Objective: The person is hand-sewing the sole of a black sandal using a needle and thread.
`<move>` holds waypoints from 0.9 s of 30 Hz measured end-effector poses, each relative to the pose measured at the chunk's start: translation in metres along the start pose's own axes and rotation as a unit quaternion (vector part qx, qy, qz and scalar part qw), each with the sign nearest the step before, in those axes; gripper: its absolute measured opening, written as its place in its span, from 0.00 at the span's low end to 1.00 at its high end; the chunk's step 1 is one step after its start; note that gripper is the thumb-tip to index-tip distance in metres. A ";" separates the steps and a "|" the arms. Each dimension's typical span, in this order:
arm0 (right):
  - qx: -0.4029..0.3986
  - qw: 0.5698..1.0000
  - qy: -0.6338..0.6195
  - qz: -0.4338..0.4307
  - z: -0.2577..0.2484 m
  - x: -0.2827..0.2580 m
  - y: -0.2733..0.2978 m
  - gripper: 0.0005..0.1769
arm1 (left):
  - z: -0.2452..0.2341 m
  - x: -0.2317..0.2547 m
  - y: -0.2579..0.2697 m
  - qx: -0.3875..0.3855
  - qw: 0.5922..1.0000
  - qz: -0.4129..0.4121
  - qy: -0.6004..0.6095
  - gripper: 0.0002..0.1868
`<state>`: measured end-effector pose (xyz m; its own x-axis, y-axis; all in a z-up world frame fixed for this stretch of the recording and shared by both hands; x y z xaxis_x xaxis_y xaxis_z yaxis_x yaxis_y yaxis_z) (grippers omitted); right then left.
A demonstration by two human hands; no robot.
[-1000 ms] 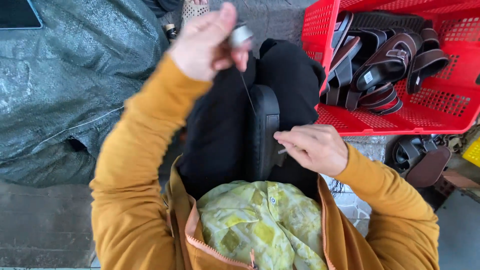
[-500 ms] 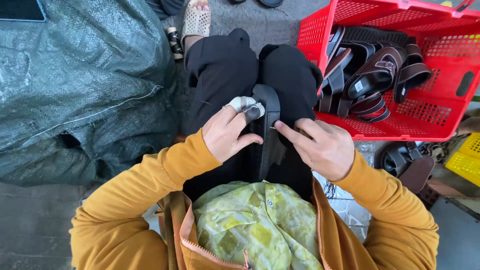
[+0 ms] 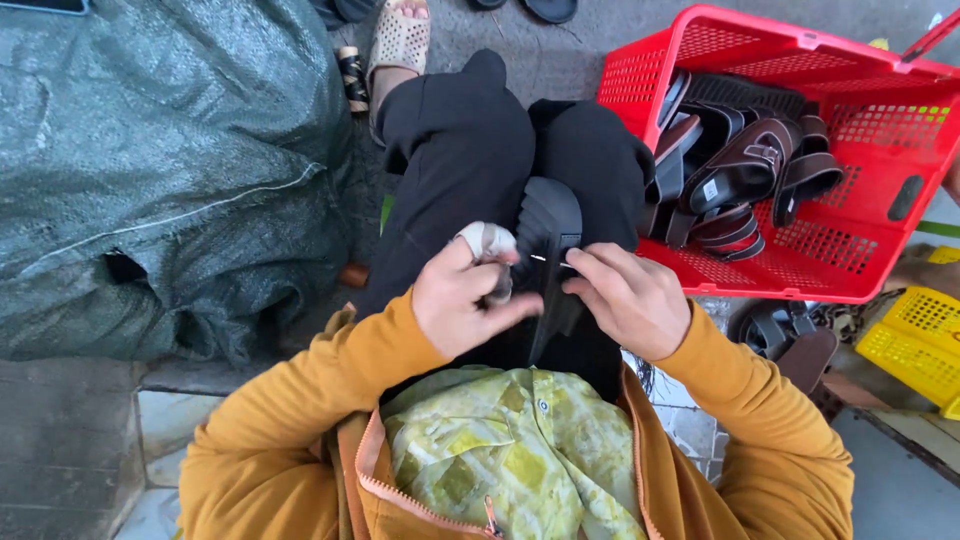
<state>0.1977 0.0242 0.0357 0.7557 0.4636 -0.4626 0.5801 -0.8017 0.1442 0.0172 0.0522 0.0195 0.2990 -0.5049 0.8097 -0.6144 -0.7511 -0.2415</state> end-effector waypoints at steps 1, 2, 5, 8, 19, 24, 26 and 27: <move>0.003 1.000 -0.021 -0.007 -0.001 0.001 0.003 0.14 | -0.003 -0.002 -0.003 -0.025 0.960 -0.058 0.274 0.12; 0.009 0.999 -0.042 -0.016 -0.002 0.003 0.004 0.16 | -0.002 0.000 -0.005 -0.048 0.843 -0.110 0.524 0.10; 0.056 0.998 -0.015 -0.039 -0.004 0.000 0.005 0.15 | 0.000 0.001 -0.011 -0.071 0.762 -0.122 0.632 0.08; 0.054 0.998 -0.021 -0.035 -0.012 -0.006 0.002 0.16 | 0.044 -0.051 0.007 -0.028 0.886 -0.169 0.432 0.13; -0.115 0.987 0.114 0.016 -0.054 -0.010 0.025 0.17 | 0.017 0.037 -0.022 -0.023 0.984 0.112 -0.136 0.04; -0.004 0.997 0.077 -0.004 -0.029 -0.004 0.016 0.11 | 0.014 0.043 -0.004 0.033 0.977 0.172 -0.117 0.13; -0.039 0.992 -0.115 -0.031 -0.025 -0.002 0.018 0.09 | 0.014 0.041 0.004 0.052 0.979 0.170 -0.100 0.12; -0.035 0.992 -0.114 -0.029 -0.026 0.001 0.017 0.09 | 0.015 0.039 0.001 0.050 0.978 0.173 -0.100 0.12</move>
<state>0.2161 0.0208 0.0603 0.6362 0.4043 -0.6571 0.6465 -0.7442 0.1680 0.0391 0.0253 0.0425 0.2288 -0.8027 0.5507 -0.6323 -0.5527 -0.5429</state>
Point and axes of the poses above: each hand's wrist, its own y-axis away from the middle knuckle, its own z-axis out of the palm, x = y × z, the point moved 6 cm from there along -y, towards the middle knuckle, and after that the axes turned 15 degrees about -x, right-handed, at the moved point
